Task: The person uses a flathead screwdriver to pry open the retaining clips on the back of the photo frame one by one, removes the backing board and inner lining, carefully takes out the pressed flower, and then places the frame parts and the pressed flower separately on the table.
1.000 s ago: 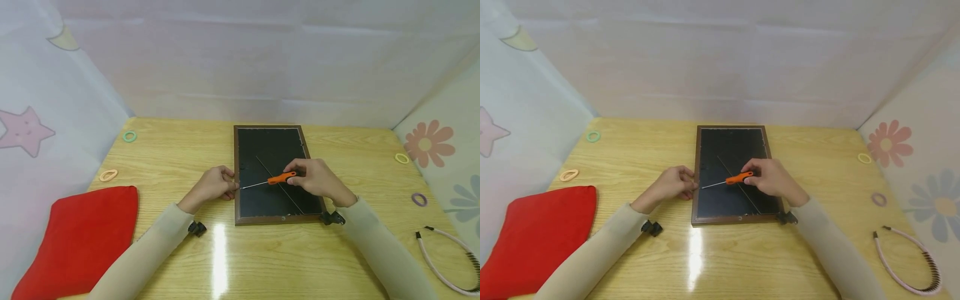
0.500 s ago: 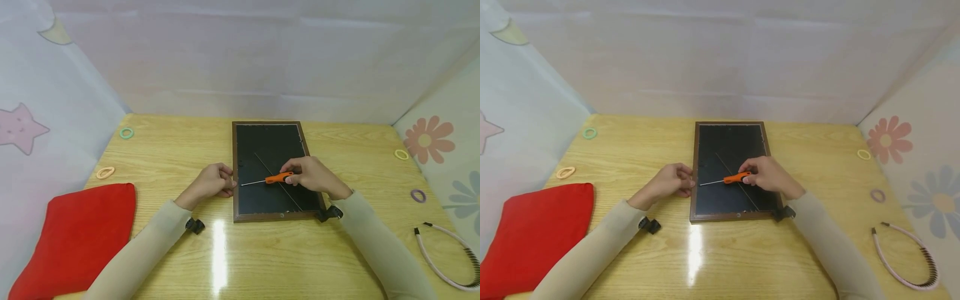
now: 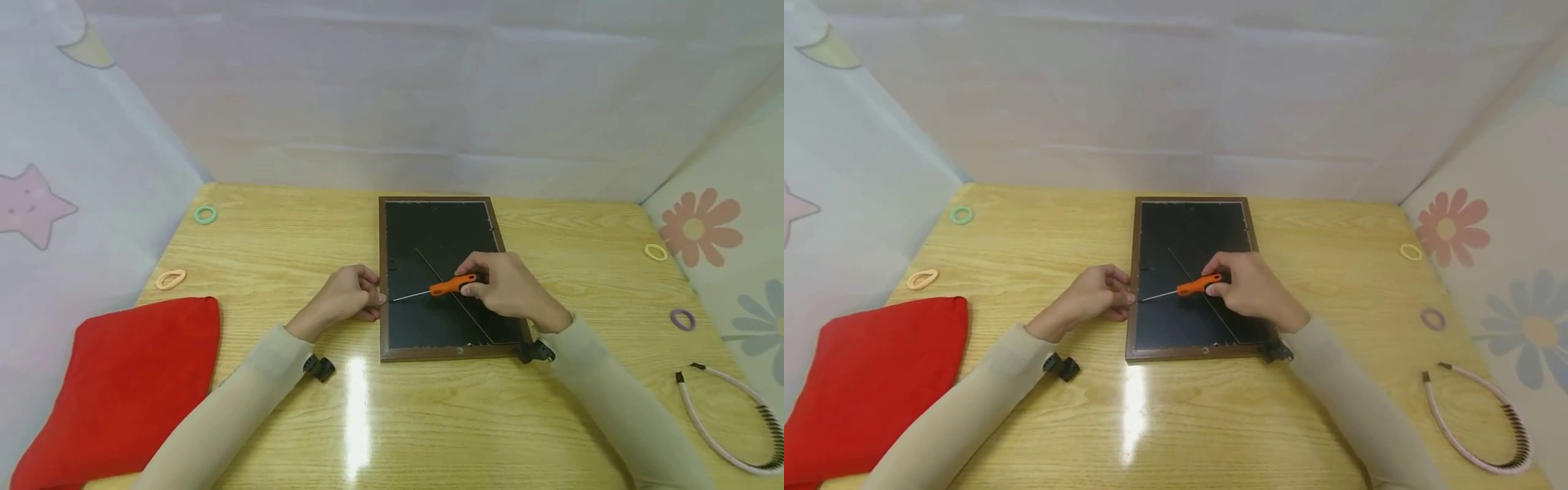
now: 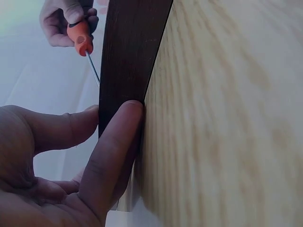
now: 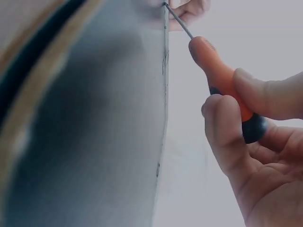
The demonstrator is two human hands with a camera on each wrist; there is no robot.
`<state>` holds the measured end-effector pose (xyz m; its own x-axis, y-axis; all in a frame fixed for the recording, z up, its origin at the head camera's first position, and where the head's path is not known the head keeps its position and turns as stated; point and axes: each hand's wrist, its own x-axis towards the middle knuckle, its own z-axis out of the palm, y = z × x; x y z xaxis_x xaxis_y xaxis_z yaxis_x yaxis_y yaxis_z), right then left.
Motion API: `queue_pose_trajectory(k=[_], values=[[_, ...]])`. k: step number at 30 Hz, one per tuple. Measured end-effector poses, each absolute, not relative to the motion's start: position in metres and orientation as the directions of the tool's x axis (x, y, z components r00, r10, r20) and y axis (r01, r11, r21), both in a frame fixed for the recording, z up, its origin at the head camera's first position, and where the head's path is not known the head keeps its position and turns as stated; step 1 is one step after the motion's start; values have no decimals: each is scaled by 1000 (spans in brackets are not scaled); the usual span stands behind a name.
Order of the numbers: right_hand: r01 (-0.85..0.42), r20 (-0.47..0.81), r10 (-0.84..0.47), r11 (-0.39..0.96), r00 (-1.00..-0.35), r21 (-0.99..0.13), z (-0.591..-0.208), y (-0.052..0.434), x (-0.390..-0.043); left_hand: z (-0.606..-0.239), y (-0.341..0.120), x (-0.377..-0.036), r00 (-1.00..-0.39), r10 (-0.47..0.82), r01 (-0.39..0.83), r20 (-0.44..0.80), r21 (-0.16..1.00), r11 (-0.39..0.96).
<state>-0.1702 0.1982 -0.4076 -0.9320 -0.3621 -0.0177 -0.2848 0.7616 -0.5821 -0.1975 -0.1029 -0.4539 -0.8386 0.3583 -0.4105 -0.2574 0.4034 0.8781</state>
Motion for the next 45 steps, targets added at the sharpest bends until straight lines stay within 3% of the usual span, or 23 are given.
queue_pose_trajectory(k=[12, 24, 40, 45], values=[[-468, 262, -394, 647, -881, -602, -380, 169, -174, -452, -101, -196, -845, 358, -241, -399, 879, 411], [-566, 336, -466, 548, -818, -617, -364, 125, -178, -454, -102, -199, -843, 344, -257, -414, 871, 419], [-682, 384, -571, 523, -725, -511, -358, 78, -183, -454, -107, -197, -845, 397, -183, -359, 891, 416], [-681, 403, -553, 525, -729, -511, -360, 79, -181, -456, -107, -198, -844, 394, -193, -365, 891, 411]])
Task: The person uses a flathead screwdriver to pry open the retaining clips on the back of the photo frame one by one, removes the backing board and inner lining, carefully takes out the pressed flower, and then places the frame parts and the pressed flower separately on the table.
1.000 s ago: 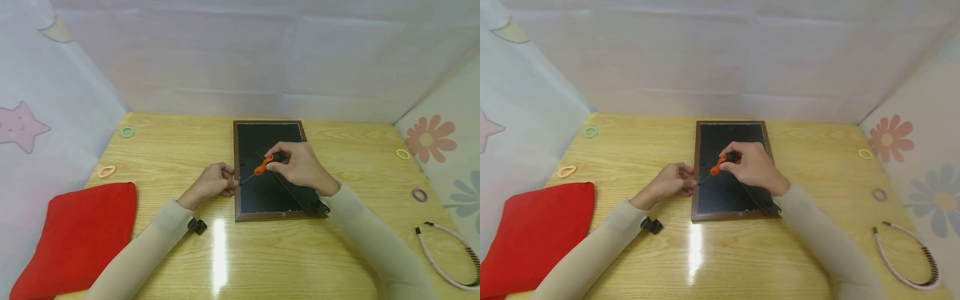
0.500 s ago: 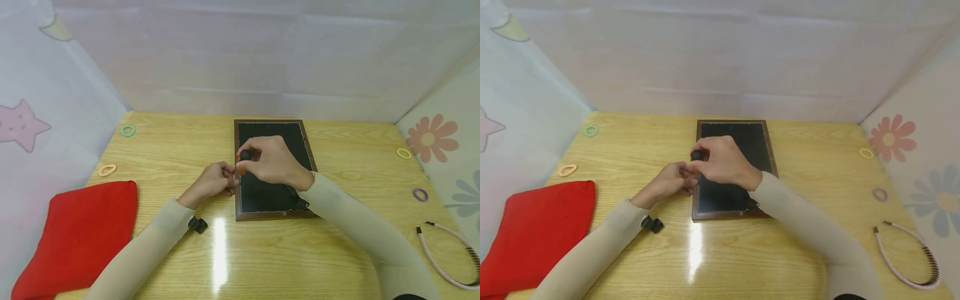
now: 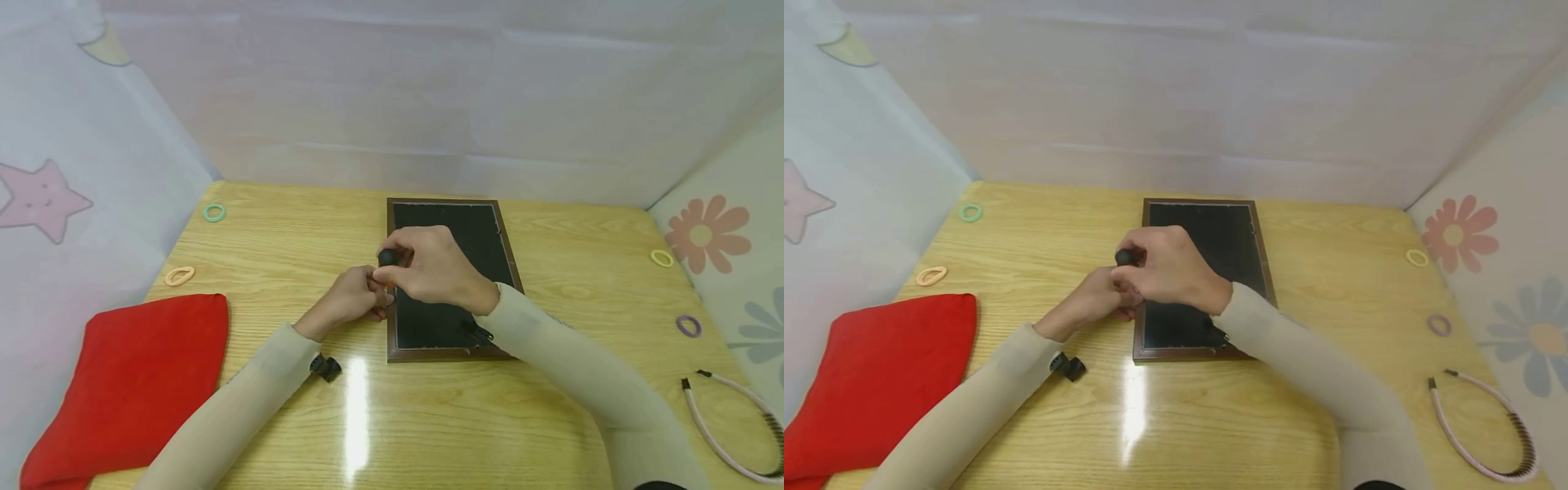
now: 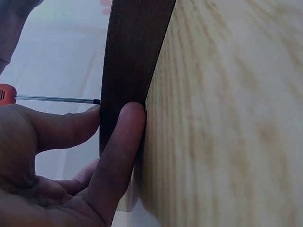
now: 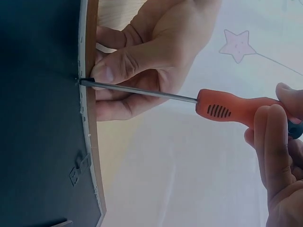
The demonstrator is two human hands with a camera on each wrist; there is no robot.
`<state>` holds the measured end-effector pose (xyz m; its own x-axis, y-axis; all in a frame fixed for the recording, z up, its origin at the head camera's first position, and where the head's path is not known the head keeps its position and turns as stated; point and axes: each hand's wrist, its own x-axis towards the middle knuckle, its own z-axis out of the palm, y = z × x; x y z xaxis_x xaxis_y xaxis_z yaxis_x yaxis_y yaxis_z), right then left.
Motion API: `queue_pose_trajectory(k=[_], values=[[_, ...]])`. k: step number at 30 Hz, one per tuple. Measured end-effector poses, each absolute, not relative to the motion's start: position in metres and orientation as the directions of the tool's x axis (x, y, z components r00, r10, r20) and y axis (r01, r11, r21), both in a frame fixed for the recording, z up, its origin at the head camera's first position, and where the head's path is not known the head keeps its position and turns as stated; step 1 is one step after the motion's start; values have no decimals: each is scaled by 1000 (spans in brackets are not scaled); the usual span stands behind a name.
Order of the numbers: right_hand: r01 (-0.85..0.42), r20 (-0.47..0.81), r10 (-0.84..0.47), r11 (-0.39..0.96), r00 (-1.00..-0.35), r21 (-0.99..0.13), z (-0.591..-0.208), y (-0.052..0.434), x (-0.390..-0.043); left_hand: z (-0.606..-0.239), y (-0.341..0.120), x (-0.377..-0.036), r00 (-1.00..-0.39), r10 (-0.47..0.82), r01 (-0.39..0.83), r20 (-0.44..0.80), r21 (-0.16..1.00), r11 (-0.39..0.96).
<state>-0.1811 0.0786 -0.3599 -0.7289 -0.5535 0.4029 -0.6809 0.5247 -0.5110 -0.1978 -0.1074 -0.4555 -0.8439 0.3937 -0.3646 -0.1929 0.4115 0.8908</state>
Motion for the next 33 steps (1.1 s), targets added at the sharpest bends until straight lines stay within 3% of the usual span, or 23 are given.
queue_pose_trajectory(k=[11, 17, 26, 33], values=[[-707, 417, -578, 496, -702, -504, -359, 68, -180, -456, -111, -198, -850, 415, -134, -324, 895, 425], [-694, 423, -556, 499, -716, -519, -360, 77, -181, -456, -111, -198, -856, 381, -176, -348, 891, 419], [-646, 436, -480, 498, -761, -579, -366, 101, -180, -455, -106, -197, -845, 361, -240, -395, 883, 404], [-544, 404, -367, 509, -838, -667, -374, 122, -181, -452, -103, -197, -847, 356, -237, -395, 879, 413]])
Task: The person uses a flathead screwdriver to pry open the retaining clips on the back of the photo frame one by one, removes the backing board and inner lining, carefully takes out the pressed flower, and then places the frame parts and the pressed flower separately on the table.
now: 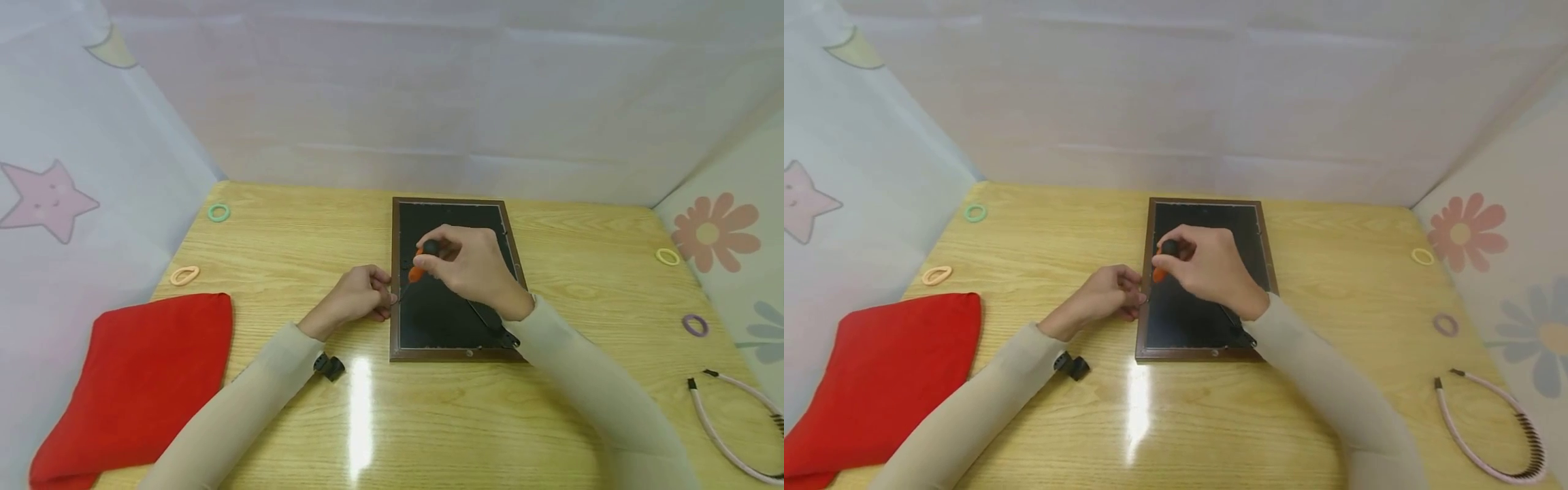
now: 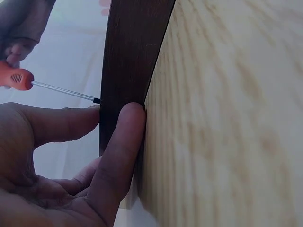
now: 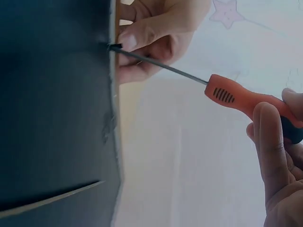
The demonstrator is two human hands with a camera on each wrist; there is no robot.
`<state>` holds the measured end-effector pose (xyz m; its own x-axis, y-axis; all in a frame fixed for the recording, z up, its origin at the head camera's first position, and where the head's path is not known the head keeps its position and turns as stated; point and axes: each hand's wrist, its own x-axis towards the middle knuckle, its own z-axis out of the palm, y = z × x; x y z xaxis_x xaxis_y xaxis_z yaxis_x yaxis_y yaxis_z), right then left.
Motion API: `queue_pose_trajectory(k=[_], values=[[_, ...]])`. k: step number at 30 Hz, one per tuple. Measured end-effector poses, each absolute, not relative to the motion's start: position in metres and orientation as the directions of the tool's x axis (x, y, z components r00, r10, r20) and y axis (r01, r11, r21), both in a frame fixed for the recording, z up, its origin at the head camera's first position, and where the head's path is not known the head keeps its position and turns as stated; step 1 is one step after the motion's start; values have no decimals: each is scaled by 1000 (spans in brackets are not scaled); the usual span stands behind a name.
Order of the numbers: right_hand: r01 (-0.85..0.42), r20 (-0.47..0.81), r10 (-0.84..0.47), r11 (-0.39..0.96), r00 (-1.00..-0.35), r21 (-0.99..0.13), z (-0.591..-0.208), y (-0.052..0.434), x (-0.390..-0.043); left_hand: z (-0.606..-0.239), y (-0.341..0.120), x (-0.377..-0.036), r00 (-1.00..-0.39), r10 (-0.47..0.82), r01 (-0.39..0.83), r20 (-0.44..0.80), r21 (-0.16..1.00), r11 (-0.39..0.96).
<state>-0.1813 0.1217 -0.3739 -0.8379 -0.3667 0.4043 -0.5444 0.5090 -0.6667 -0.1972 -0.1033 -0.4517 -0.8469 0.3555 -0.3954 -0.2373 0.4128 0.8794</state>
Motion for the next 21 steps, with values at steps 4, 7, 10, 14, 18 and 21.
queue_pose_trajectory(k=[4, 7, 10, 14, 18, 21], values=[[-454, 353, -293, 457, -889, -765, -377, 138, -181, -452, -103, -198, -846, 360, -236, -394, 881, 409], [-414, 338, -246, 423, -909, -806, -377, 150, -181, -453, -103, -199, -845, 366, -235, -390, 885, 401], [-384, 326, -206, 419, -923, -823, -380, 163, -181, -454, -102, -200, -844, 374, -231, -384, 890, 394], [-330, 291, -157, 419, -944, -846, -386, 178, -179, -453, -100, -200, -844, 379, -225, -381, 891, 395], [-308, 272, -145, 407, -951, -860, -391, 188, -178, -448, -100, -199, -838, 378, -210, -393, 872, 442], [-297, 258, -150, 385, -954, -874, -396, 194, -178, -442, -101, -202, -841, 384, -126, -380, 830, 543]])
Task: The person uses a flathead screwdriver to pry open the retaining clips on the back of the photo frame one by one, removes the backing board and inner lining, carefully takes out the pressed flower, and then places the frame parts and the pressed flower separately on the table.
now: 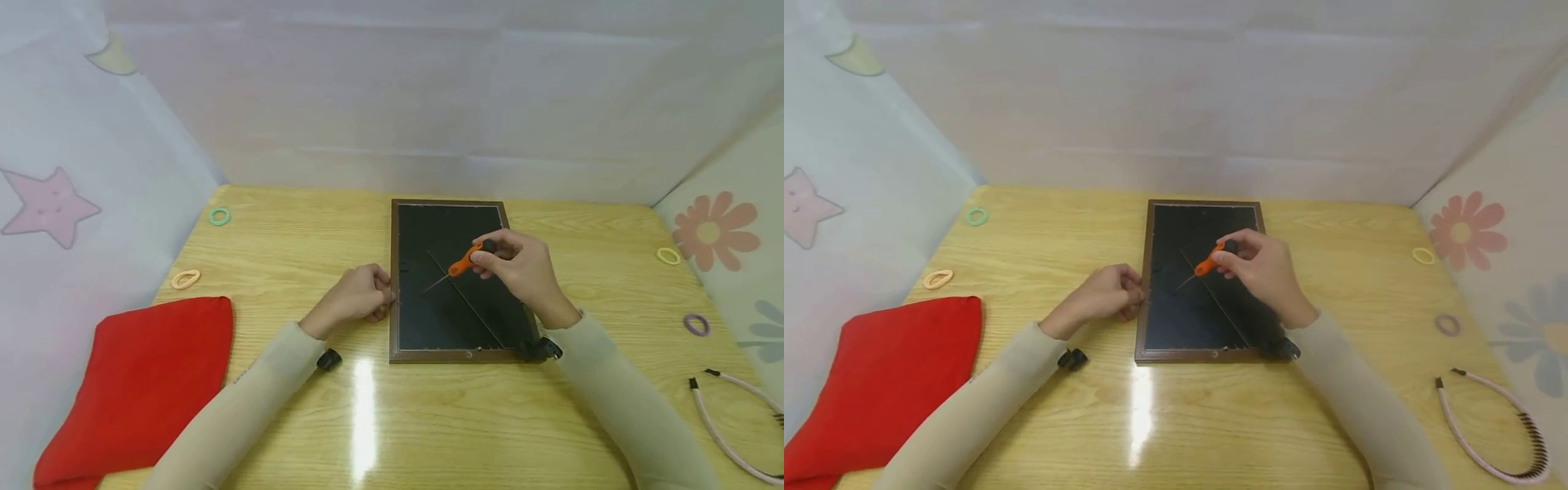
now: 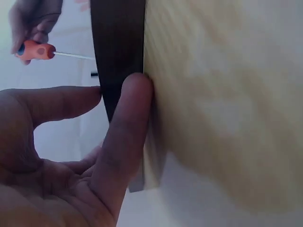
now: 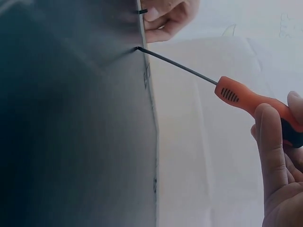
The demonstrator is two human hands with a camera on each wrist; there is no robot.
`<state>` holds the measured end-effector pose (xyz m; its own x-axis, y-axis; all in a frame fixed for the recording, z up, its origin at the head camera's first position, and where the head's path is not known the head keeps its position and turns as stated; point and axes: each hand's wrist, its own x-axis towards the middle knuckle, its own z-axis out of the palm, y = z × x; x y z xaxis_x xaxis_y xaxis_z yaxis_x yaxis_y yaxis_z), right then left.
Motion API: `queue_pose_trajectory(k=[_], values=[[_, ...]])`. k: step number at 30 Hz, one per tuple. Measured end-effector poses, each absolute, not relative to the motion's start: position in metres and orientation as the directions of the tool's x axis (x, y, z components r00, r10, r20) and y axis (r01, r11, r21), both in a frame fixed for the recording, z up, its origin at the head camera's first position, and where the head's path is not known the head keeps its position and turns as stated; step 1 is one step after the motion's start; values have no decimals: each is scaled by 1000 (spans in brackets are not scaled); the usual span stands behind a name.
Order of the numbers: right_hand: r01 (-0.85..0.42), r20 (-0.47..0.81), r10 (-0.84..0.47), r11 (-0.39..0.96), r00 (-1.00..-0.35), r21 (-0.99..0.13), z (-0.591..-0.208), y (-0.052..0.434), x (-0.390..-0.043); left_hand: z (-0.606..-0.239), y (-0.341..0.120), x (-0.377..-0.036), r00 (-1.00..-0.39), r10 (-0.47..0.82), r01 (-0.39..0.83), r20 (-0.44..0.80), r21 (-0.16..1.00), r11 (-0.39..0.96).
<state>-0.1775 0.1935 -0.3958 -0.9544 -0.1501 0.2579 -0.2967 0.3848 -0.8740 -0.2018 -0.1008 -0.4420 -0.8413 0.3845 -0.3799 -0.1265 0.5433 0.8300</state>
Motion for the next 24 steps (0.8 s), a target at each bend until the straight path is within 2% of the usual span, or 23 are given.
queue_pose_trajectory(k=[5, 9, 16, 21, 24], values=[[-247, 210, -142, 349, -967, -904, -401, 205, -175, -429, -102, -220, -892, 370, 76, -260, 720, 690], [-215, 172, -156, 325, -973, -921, -404, 215, -173, -426, -102, -242, -928, 322, 96, -185, 719, 688], [-201, 154, -164, 324, -974, -924, -411, 236, -174, -436, -92, -281, -953, 287, 124, -93, 746, 654], [-188, 134, -192, 294, -972, -937, -413, 244, -176, -440, -78, -312, -957, 291, 210, -1, 690, 693], [-166, 99, -216, 319, -971, -933, -414, 246, -178, -439, -71, -329, -952, 307, 245, 12, 630, 736]])
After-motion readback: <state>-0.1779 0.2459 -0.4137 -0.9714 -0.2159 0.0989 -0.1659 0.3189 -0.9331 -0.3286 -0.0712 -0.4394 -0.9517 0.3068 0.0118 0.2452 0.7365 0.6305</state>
